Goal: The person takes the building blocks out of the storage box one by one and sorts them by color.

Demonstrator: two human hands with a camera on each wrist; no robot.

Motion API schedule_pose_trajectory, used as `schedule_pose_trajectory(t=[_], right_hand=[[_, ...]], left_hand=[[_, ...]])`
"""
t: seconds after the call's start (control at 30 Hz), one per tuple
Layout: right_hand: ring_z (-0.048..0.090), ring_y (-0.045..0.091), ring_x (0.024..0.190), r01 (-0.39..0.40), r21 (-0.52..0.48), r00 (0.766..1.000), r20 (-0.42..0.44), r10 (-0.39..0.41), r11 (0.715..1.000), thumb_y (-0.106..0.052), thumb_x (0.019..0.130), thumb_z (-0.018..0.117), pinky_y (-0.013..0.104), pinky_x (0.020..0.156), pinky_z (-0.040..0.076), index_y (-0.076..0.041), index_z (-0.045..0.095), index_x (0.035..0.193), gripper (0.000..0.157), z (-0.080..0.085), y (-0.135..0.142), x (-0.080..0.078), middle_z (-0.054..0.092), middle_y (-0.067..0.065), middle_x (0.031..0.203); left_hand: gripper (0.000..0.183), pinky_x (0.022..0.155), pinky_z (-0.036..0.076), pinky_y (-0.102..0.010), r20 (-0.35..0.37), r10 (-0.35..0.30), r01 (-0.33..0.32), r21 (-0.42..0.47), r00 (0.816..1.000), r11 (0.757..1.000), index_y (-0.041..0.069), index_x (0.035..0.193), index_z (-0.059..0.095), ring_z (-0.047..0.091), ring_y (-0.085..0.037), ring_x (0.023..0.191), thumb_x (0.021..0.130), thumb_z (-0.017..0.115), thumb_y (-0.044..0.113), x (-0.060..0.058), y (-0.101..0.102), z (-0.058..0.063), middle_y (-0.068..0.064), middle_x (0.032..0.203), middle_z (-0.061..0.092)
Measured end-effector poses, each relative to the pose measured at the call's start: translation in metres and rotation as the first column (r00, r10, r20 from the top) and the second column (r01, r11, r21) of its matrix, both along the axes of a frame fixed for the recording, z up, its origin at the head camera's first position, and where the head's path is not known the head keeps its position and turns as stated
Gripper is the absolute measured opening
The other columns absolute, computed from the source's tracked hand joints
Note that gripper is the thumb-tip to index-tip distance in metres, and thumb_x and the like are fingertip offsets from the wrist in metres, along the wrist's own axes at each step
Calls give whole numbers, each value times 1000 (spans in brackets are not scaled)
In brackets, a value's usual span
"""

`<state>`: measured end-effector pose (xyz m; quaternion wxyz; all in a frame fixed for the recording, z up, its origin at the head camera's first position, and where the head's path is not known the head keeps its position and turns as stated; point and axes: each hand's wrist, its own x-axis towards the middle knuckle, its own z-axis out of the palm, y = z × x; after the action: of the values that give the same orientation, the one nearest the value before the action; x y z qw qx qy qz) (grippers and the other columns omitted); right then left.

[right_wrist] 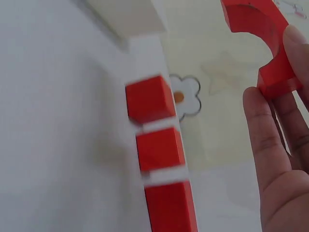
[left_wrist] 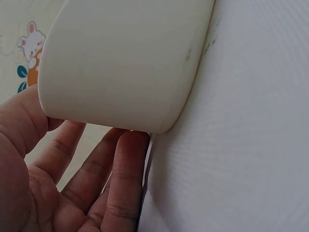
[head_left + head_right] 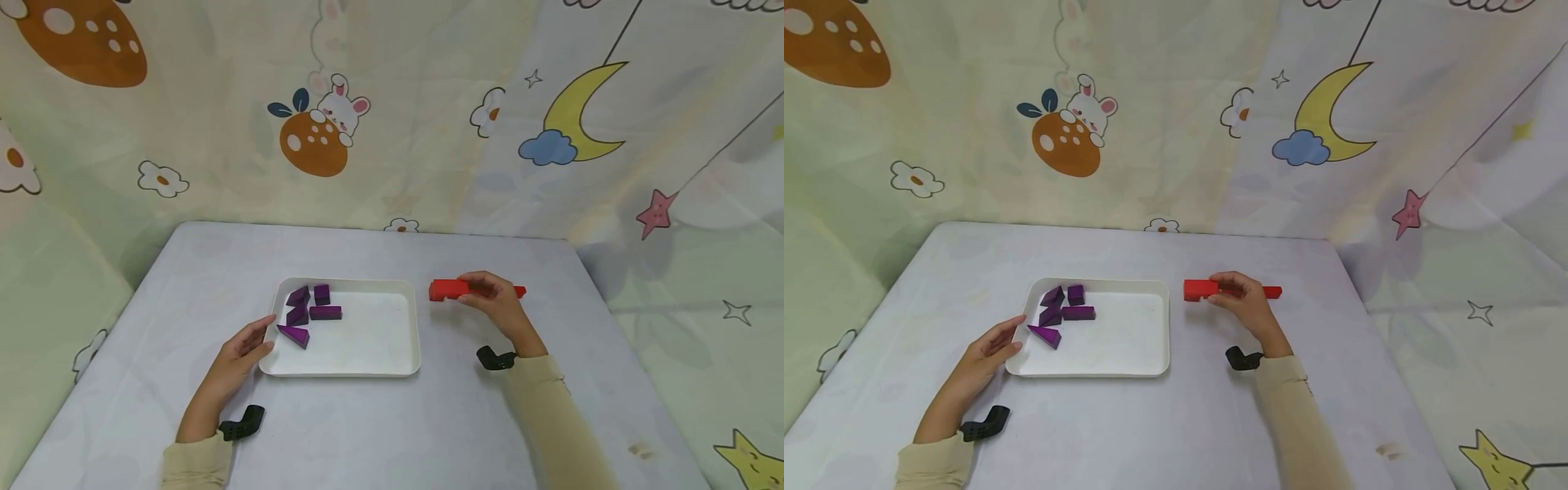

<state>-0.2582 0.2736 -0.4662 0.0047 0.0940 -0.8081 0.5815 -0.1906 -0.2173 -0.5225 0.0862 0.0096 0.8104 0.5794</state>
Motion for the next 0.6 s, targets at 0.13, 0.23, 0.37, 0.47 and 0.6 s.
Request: schedule_pose_trajectory(t=[0.13, 0.23, 0.37, 0.47, 0.6], right_hand=[[60, 17, 110, 25, 24, 1000, -18, -25, 999, -16, 87, 79, 23, 86, 55, -5, 65, 125, 42, 2, 24, 1, 63, 8, 122], [59, 14, 111, 55, 63, 998, -27, -53, 997, -18, 88, 77, 21, 86, 54, -3, 63, 128, 45, 1, 42, 2, 62, 8, 125], [57, 11, 113, 96, 117, 995, -28, -93, 988, -21, 90, 76, 18, 85, 53, -4, 62, 132, 47, -2, 66, 3, 61, 8, 130], [57, 7, 112, 124, 152, 992, -39, -119, 981, -20, 91, 75, 16, 85, 52, -5, 62, 133, 47, -6, 83, 3, 62, 6, 129], [57, 1, 110, 144, 157, 989, -63, -135, 977, -16, 91, 74, 13, 86, 50, -2, 61, 133, 46, -10, 108, 2, 65, -2, 123]], left_hand=[[57, 113, 28, -49, -9, -15, 15, -13, 1000, 1000, 14, 153, 40, 30, -37, 145, 102, 60, 28, 0, -1, 0, -12, 159, 32], [57, 113, 29, -47, -5, -16, 16, -26, 1000, 1000, 15, 153, 40, 30, -37, 145, 102, 59, 29, 1, -1, 2, -12, 159, 32], [57, 110, 34, -26, -8, -13, 13, -23, 1000, 1000, 14, 153, 40, 30, -37, 146, 102, 60, 28, 1, -1, 2, -11, 160, 32], [56, 99, 32, -8, -18, -13, 13, -12, 1000, 1000, 13, 153, 40, 30, -37, 145, 102, 60, 27, 1, -1, 1, -11, 159, 33], [56, 94, 31, -3, -27, -16, 16, -1, 999, 1000, 12, 152, 41, 30, -37, 145, 101, 60, 26, 0, -1, -1, -11, 159, 33]])
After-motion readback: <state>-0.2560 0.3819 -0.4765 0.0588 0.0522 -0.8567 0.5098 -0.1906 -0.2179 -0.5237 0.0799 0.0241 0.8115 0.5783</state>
